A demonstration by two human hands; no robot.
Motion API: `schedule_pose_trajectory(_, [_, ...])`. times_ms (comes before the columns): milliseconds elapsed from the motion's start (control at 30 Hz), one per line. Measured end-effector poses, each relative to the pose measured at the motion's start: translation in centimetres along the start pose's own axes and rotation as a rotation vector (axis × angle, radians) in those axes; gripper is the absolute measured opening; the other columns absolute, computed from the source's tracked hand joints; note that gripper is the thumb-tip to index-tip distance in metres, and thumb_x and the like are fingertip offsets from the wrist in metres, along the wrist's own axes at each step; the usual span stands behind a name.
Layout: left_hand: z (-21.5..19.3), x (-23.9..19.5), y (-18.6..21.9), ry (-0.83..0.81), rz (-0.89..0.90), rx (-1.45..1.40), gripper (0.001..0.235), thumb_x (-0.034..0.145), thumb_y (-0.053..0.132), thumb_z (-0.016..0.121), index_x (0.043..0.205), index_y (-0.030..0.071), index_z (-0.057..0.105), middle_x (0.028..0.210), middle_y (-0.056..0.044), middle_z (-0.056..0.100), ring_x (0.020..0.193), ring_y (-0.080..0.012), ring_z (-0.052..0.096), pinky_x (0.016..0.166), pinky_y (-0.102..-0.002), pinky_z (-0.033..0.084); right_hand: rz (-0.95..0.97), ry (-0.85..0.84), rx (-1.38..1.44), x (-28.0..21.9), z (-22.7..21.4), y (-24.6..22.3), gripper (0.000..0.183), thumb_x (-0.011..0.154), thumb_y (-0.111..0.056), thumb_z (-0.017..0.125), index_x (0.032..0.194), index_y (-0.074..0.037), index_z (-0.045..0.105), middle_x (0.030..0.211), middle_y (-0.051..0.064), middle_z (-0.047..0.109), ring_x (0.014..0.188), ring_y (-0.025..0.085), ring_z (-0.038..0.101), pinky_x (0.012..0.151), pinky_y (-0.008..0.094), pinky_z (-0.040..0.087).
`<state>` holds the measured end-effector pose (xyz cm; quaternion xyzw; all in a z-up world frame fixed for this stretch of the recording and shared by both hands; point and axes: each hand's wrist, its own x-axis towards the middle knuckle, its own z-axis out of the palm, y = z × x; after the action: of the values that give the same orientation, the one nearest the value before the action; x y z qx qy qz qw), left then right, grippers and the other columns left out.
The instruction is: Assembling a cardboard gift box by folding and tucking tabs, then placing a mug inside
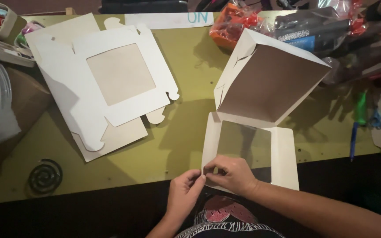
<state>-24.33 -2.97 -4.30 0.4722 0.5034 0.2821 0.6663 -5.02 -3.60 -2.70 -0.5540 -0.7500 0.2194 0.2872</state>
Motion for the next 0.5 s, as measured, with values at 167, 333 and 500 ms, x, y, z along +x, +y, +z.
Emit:
schedule_pose_trajectory(167, [-0.3, 0.0, -0.5, -0.016, 0.016, 0.045, 0.013, 0.091, 0.016, 0.070, 0.087, 0.007, 0.078, 0.074, 0.005, 0.072, 0.073, -0.0010, 0.064, 0.067, -0.020, 0.053, 0.116, -0.185, 0.059, 0.9, -0.4, 0.1, 0.011, 0.083, -0.022, 0.080, 0.087, -0.023, 0.070, 0.080, -0.007, 0.074, 0.064, 0.007, 0.067, 0.056, 0.023, 0.055])
schedule_pose_trajectory(333, [-0.6, -0.2, -0.1, -0.025, -0.013, 0.098, 0.015, 0.090, 0.018, 0.069, 0.087, 0.007, 0.079, 0.071, 0.006, 0.068, 0.069, -0.0016, 0.060, 0.063, -0.021, 0.048, 0.290, -0.363, 0.126, 2.5, -2.1, -1.4, 0.008, 0.084, -0.022, 0.076, 0.083, -0.023, 0.069, 0.080, -0.007, 0.074, 0.069, 0.007, 0.068, 0.063, 0.027, 0.054])
schedule_pose_trajectory(500, [-0.7, -0.4, 0.7, -0.038, 0.030, 0.081, 0.016, 0.092, 0.018, 0.067, 0.093, 0.007, 0.079, 0.078, 0.005, 0.074, 0.073, -0.0023, 0.065, 0.067, -0.021, 0.052, 0.295, -0.401, 0.249, 2.5, -2.0, -0.9, 0.006, 0.086, -0.016, 0.074, 0.084, -0.019, 0.070, 0.080, -0.005, 0.073, 0.069, 0.010, 0.065, 0.064, 0.026, 0.051])
